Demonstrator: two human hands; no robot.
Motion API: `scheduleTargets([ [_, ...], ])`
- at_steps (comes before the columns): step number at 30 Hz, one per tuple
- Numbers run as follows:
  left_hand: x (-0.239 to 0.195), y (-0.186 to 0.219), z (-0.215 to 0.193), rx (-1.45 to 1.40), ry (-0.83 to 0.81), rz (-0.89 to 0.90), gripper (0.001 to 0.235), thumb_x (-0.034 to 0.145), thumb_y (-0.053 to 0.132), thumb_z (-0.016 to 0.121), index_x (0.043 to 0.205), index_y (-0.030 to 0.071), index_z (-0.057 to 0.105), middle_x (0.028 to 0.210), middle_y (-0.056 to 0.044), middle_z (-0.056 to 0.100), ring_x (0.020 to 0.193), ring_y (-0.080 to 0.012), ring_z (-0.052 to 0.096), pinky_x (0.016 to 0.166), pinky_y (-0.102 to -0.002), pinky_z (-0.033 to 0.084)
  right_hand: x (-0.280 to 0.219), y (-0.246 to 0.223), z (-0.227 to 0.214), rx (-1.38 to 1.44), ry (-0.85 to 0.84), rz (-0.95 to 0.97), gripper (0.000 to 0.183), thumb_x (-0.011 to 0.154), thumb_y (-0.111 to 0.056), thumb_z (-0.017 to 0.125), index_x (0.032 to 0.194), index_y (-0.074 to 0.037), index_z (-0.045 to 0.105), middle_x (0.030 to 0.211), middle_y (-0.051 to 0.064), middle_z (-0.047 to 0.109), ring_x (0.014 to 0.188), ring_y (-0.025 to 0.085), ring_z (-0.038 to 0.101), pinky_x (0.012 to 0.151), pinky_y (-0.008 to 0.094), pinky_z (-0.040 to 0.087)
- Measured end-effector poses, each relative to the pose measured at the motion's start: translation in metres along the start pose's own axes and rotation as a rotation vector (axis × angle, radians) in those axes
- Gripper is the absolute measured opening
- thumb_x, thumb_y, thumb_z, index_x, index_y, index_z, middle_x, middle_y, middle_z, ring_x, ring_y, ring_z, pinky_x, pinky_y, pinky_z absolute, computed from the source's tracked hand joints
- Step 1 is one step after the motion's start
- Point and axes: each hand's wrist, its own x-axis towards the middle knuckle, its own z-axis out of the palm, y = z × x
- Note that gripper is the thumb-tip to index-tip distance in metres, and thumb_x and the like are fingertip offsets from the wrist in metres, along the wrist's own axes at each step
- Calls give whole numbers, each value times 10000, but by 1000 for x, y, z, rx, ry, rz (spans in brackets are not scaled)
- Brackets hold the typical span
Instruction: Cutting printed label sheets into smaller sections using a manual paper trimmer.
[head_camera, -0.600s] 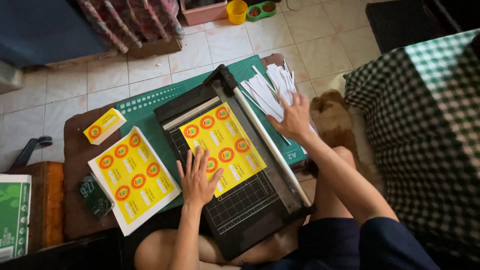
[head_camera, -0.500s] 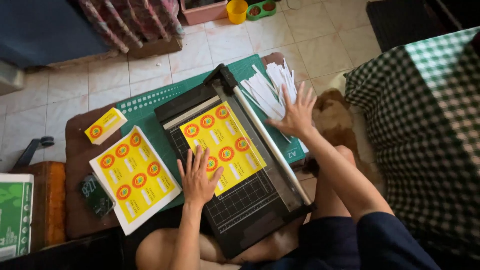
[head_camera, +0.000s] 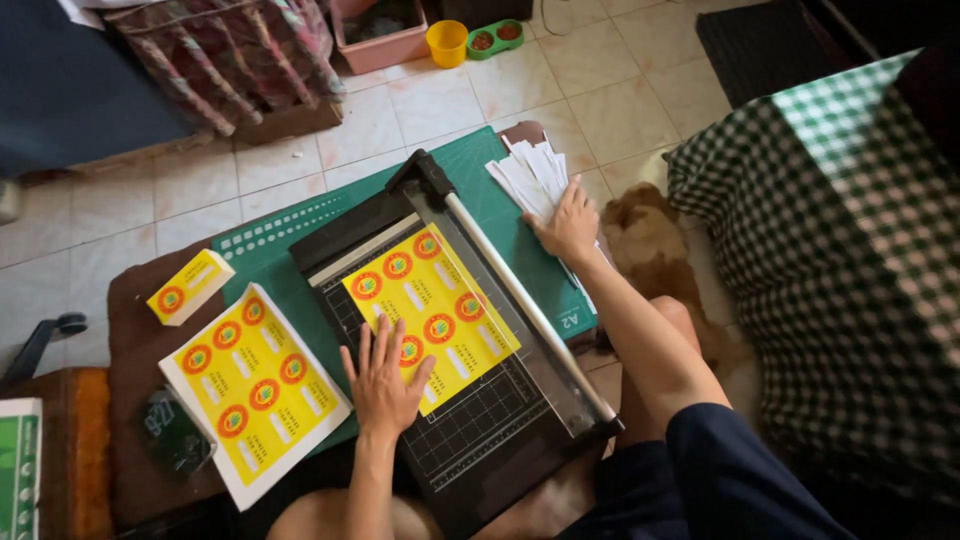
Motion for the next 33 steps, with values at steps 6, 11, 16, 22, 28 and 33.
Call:
scheduleTargets([
  [6, -1, -4, 7, -1, 140, 92, 787, 940, 680, 420, 1567, 206, 391, 1650, -73, 333, 1539, -314, 257, 1220, -605, 97, 12, 20, -13, 289, -233, 109, 672, 946, -602, 553, 1193, 23, 557, 1222, 298, 628, 1080, 490, 608, 887, 575, 488],
  [11, 2, -5, 9, 2, 94, 73, 812, 919, 713, 403, 1564, 219, 392, 1649, -69, 328, 1538, -321, 251, 1222, -611, 78, 21, 26, -21, 256, -225, 144, 599, 919, -562, 557, 1128, -1, 574, 1096, 292, 685, 963, 518, 650, 816, 597, 510],
  [16, 1, -6, 11, 10, 96, 71, 816, 902, 694, 458, 1555, 206, 414, 1641, -80, 354, 1546, -323, 252, 1229, -613, 89, 29, 39, -11, 247, -202, 107, 459, 919, -467, 552, 1024, -22, 521, 991, 290, 677, 854, 522, 635, 722, 623, 494],
  [22, 2, -6, 13, 33, 82, 47, 824, 892, 700, 448, 1553, 208, 429, 1640, -66, 368, 1536, -325, 283, 1227, -608, 114, 32, 41, 3, 105, 8, 6, 316, 955, -399, 577, 1020, -90, 562, 891, 194, 735, 762, 488, 691, 641, 600, 526],
  [28, 1, -1, 14, 86, 95, 32, 817, 878, 654, 493, 1539, 174, 490, 1617, -105, 444, 1529, -358, 346, 1209, -640, 196, 63, 73, 7, 188, 9, 90, 218, 934, -285, 530, 1002, -77, 531, 860, 226, 709, 734, 518, 659, 631, 624, 502],
  [33, 2, -6, 27, 179, 243, 38, 795, 868, 635, 566, 1476, 127, 638, 1553, -142, 587, 1467, -386, 514, 1201, -635, 300, 67, 102, -44, 954, -465, 257, 306, 829, -434, 755, 878, -132, 761, 870, -27, 777, 805, 83, 629, 807, 248, 464],
])
